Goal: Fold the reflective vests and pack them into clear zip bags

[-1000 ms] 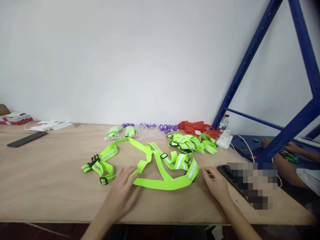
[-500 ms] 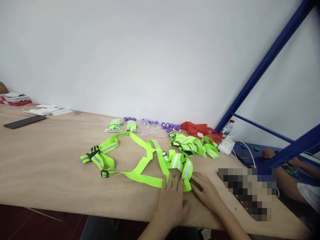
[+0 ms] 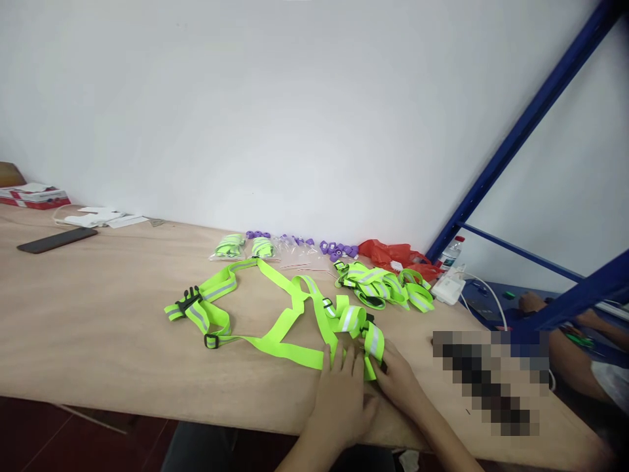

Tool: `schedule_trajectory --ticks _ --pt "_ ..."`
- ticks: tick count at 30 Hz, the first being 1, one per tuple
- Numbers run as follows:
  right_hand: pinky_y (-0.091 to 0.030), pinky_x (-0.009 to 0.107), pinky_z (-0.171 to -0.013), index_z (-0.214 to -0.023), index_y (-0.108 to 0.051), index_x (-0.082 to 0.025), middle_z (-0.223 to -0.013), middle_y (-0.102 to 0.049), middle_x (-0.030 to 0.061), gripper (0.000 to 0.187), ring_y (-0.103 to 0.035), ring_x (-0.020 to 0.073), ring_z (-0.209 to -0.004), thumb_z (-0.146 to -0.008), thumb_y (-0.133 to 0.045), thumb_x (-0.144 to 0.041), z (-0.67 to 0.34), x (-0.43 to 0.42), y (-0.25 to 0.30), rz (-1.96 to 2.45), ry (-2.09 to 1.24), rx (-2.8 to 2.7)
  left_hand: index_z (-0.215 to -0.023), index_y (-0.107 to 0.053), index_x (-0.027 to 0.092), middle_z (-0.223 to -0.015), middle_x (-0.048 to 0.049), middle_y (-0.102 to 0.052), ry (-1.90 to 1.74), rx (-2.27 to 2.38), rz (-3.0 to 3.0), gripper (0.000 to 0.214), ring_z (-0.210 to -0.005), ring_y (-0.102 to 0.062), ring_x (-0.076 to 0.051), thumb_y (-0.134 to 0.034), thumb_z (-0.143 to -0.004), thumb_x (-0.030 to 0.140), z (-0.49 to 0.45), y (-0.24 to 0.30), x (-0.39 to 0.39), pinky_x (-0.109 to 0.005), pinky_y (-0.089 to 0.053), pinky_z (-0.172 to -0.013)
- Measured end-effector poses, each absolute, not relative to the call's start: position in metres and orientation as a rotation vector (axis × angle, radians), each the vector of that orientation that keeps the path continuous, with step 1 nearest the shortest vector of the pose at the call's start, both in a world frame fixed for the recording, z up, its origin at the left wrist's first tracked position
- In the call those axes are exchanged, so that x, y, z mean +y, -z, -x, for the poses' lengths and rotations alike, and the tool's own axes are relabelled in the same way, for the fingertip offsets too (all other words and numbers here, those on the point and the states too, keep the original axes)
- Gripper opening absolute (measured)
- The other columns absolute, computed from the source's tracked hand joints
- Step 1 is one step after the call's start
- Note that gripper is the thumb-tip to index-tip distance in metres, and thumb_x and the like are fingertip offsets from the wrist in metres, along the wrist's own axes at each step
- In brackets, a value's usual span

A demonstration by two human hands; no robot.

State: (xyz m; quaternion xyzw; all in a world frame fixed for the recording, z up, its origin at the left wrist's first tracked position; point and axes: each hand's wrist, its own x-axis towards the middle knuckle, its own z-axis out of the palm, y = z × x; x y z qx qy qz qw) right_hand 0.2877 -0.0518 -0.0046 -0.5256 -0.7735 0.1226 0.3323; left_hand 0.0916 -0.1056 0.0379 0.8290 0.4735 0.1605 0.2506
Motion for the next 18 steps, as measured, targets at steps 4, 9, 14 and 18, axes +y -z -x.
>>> schedule_trajectory --ticks 4,9,14,18 --pt "-0.056 0.044 -0.096 -0.108 -0.074 -0.018 -0.113 -0.076 0.0129 0.039 -0.070 0.0300 -0.105 -0.081 -0.054 -0.038 -0.291 -0.052 0.003 1.424 -0.418 -1.824 -0.161 -0.017 0.019 -0.167 -0.0091 -0.016 -0.438 1.273 -2.228 0.078 -0.155 -0.007 -0.031 -0.044 -0.099 0.058 -0.090 -0.042 -0.107 -0.058 -0.006 -0.126" --pt "-0.058 0.042 -0.086 -0.091 -0.076 -0.018 -0.094 -0.079 0.0104 0.039 -0.072 0.0317 -0.092 -0.074 -0.062 -0.051 -0.300 -0.052 -0.009 1.463 -0.660 -1.535 -0.159 -0.027 0.015 -0.165 -0.0149 -0.020 -0.424 1.253 -2.187 0.078 -0.154 -0.007 -0.035 -0.035 -0.099 0.063 -0.089 -0.043 -0.105 -0.061 -0.004 -0.125" --pt "-0.055 0.047 -0.094 -0.098 -0.077 -0.017 -0.108 -0.078 0.0135 0.045 -0.070 0.0366 -0.105 -0.068 -0.075 -0.052 -0.320 -0.063 -0.028 1.438 -0.993 -1.420 -0.157 -0.033 0.015 -0.165 -0.0165 -0.016 -0.429 1.239 -2.184 0.076 -0.154 -0.003 -0.035 -0.040 -0.098 0.063 -0.089 -0.040 -0.105 -0.061 -0.002 -0.124" --pt "-0.055 0.051 -0.095 -0.117 -0.074 -0.021 -0.124 -0.073 0.0143 0.059 -0.067 0.0388 -0.115 -0.065 -0.082 -0.047 -0.335 -0.076 -0.042 1.451 -1.288 -1.479 -0.155 -0.037 0.014 -0.165 -0.0171 -0.018 -0.416 1.246 -2.191 0.074 -0.154 -0.003 -0.035 -0.042 -0.098 0.060 -0.089 -0.040 -0.105 -0.061 -0.003 -0.124"
